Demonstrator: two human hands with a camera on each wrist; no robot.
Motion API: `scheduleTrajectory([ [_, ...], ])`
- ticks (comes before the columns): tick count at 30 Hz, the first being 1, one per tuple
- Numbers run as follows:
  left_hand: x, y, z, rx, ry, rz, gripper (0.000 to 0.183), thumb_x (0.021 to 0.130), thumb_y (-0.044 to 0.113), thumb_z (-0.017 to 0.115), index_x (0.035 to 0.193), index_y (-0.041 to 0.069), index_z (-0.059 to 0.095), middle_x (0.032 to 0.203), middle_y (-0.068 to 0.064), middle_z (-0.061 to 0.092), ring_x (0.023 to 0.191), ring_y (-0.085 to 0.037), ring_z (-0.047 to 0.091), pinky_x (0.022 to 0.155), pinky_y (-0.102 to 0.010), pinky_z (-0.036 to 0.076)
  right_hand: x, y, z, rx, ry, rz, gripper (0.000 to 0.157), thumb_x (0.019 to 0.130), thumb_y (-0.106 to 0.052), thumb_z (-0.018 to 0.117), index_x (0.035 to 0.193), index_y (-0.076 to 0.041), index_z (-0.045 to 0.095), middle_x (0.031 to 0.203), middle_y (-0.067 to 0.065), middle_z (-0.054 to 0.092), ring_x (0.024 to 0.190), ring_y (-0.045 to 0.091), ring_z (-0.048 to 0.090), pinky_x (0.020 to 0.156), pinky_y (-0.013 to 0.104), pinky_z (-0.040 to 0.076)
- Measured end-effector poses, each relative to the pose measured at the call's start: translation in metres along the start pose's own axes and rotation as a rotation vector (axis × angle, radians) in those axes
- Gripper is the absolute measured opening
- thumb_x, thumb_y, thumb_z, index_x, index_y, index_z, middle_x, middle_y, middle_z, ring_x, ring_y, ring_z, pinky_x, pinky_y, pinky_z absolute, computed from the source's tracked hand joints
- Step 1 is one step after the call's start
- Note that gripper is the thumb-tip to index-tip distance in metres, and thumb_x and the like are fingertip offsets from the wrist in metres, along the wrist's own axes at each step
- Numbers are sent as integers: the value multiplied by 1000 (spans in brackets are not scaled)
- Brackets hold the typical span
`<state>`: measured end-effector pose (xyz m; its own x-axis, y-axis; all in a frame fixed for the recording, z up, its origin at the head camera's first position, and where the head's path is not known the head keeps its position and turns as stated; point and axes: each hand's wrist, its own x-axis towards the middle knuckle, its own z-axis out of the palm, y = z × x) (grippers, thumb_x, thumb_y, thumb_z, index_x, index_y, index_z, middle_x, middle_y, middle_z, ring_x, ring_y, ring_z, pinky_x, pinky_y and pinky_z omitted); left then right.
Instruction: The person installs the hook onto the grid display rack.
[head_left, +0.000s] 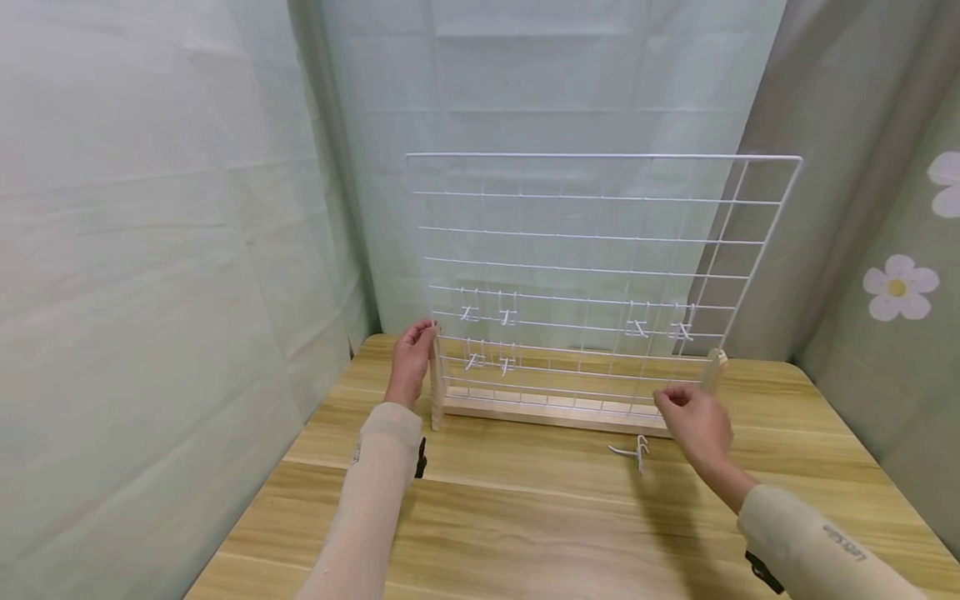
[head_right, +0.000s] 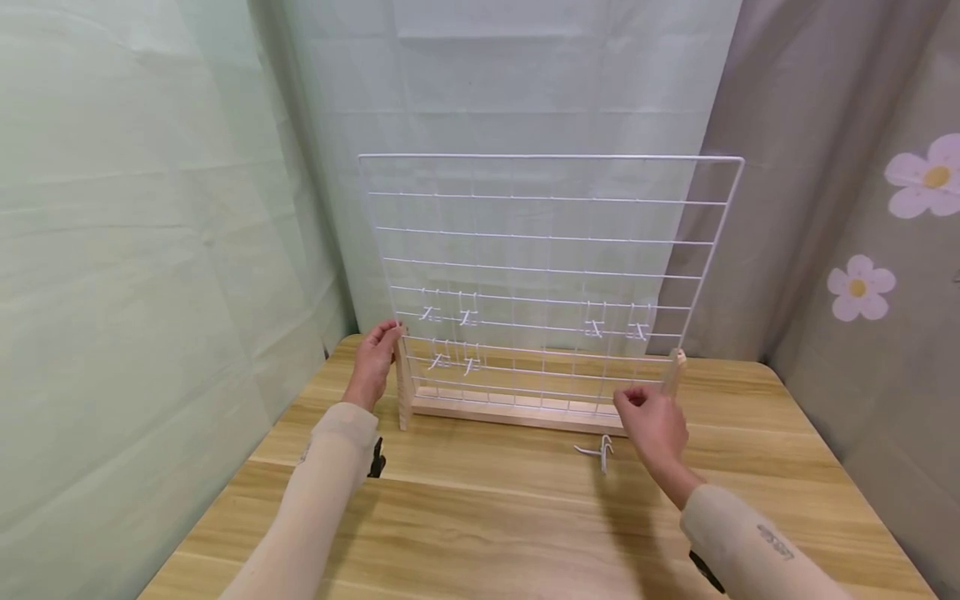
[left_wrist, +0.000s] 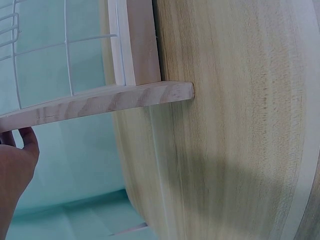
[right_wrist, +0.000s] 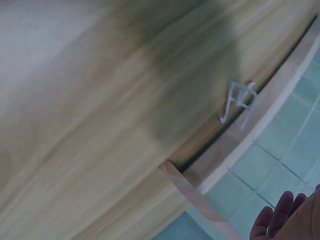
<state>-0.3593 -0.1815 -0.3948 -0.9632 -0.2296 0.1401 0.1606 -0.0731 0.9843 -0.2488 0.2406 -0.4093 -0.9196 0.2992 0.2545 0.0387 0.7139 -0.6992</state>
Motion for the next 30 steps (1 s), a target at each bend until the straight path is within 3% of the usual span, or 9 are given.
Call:
scheduleTrajectory([
  [18, 1, -1, 0, 5, -3, 3, 38, 101, 22, 56, 131, -2, 56, 126, -11, 56, 113, -21, 51, 104, -37, 40, -23, 30, 24, -35, -101, -7, 29, 92, -33, 65, 98, -6, 74, 91, 9, 72, 78, 25, 63, 59, 35, 42],
  [30, 1, -2, 1, -10, 16, 2, 32, 101, 20, 57, 125, 0, 59, 122, -8, 58, 109, -16, 52, 100, -31, 41, -38, 46, 39, -55, -186, -24, 24, 91, -34, 69, 95, -10, 75, 94, 6, 73, 80, 22, 62, 61, 35, 44],
])
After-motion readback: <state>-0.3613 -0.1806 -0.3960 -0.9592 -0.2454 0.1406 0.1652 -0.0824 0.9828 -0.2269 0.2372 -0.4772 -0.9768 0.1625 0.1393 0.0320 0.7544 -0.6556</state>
